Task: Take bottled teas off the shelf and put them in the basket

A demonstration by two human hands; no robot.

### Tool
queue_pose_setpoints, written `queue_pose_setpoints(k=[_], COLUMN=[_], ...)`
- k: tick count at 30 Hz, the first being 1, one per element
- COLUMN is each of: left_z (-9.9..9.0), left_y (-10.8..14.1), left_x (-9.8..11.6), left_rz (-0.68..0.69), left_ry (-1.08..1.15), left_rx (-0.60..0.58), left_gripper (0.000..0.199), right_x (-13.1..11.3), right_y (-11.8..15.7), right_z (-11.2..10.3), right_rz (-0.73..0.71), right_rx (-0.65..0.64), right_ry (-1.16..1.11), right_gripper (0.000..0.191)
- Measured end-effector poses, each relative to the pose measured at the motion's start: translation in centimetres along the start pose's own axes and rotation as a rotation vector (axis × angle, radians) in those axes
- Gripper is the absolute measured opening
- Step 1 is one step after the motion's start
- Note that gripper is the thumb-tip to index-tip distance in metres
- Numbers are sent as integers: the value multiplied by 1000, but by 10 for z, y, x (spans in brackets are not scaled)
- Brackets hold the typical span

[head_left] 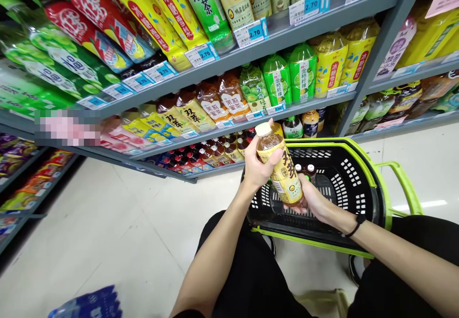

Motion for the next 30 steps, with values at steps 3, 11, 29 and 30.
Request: queue_pose_setpoints(k=[3,11,29,30], left_z=[1,1,5,4], left_y=[0,2,4,4], left_x=[1,2,3,3], left_rz=[8,15,18,17], left_ry=[-5,-63,-21,-19], left_rx=[-5,-15,-27,-28], left_gripper=[68,74,58,57], right_x=[1,3,3,3], right_y=[-1,-2,3,2], right_z=[-2,-5,-7,-7], right_rz=[-23,-13,17,15], right_rx=[-22,-1,30,28], right_ry=[-4,-12,-19,-23], right_gripper=[65,68,71,70])
Point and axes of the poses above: each hand's wrist, its own y-axis away from the middle knuckle, its own z-axis out of the palm, x = y × z, the point moved 1 cm from there along -y, towards the middle knuckle, and after that the axes turned 13 degrees about -y, right-handed, at the moved point
